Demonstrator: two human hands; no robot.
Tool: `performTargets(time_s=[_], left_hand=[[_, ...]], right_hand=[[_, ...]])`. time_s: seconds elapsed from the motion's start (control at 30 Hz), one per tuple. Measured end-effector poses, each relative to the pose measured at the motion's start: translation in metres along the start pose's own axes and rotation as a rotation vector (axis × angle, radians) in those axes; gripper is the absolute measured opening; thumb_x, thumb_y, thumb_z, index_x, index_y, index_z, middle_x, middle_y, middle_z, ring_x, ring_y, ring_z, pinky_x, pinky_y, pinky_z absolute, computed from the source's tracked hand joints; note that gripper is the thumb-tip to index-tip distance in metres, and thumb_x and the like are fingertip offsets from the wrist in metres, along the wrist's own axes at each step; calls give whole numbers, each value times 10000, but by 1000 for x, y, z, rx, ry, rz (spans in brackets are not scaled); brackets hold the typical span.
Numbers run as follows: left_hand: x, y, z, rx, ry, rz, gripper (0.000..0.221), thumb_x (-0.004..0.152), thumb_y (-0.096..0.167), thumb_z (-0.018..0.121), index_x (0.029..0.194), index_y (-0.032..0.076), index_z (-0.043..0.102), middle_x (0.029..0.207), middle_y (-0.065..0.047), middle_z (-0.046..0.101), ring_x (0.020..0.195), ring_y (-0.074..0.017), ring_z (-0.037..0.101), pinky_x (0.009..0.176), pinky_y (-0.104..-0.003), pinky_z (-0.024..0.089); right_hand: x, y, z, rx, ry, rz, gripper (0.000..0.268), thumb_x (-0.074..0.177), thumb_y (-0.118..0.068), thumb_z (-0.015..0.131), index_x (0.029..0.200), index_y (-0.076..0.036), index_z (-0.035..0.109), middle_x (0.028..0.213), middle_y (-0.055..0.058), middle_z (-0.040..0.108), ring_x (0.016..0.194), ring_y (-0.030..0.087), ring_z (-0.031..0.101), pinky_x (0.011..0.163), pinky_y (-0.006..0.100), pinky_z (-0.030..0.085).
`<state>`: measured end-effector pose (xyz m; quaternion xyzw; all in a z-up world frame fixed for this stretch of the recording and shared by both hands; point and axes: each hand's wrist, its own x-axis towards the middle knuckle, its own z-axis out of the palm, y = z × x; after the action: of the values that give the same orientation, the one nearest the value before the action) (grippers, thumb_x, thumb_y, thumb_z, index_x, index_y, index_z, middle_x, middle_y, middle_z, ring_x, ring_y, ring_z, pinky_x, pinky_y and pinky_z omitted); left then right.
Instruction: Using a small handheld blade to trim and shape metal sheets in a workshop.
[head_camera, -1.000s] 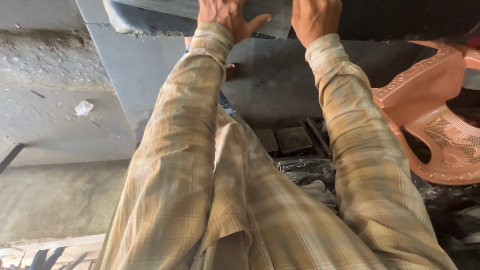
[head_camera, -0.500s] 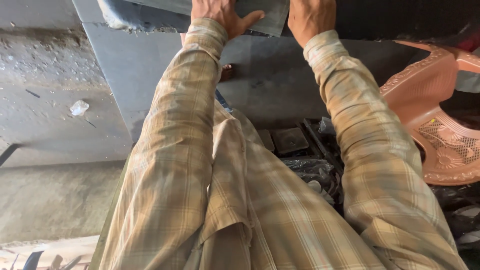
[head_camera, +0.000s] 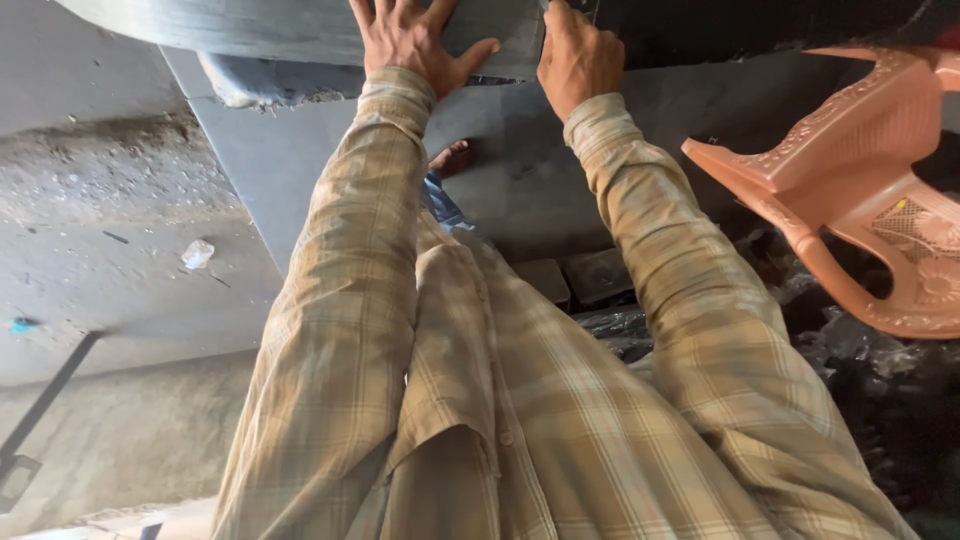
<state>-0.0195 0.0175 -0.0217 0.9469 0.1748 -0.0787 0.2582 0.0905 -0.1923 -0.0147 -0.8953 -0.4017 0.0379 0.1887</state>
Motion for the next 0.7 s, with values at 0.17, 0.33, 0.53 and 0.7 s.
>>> performTargets(time_s=[0.17, 0.33, 0.53, 0.7], left_hand=[[-2, -3, 6, 20, 56, 26, 764, 864, 782, 734, 1417, 264, 635, 1421, -229, 516, 1366, -458, 375, 1107, -758, 85], [0, -4, 2, -5, 11, 7, 805, 861, 780, 740, 1493, 311, 573, 1518, -233, 422, 1428, -489, 289, 1137, -773, 39], [-1, -3, 1, -5, 46, 51, 839, 870, 774, 772, 1545, 337, 532, 1617, -219, 308, 1480, -471, 219, 1161, -771, 7], [-4, -6, 8, 7, 54, 81, 854, 888, 776, 772, 1581, 358, 500, 1644, -188, 268, 1522, -438, 169, 1177, -777, 0]], right_hand=[[-4, -2, 5, -70, -25, 51, 84, 1022, -104, 665, 1011, -55, 598, 796, 103, 723, 608, 297, 703, 516, 407, 547], [-2, -8, -1, -65, -73, 104, 80, 1021, -93, 657, 978, -67, 596, 755, 91, 711, 579, 290, 699, 509, 406, 553], [0, -16, -11, -96, -96, 106, 79, 1016, -83, 667, 965, -41, 622, 735, 114, 706, 558, 284, 695, 473, 386, 541], [-5, -25, -15, -45, -51, 151, 76, 1021, -73, 652, 961, -27, 639, 821, 132, 739, 639, 286, 728, 526, 364, 568]])
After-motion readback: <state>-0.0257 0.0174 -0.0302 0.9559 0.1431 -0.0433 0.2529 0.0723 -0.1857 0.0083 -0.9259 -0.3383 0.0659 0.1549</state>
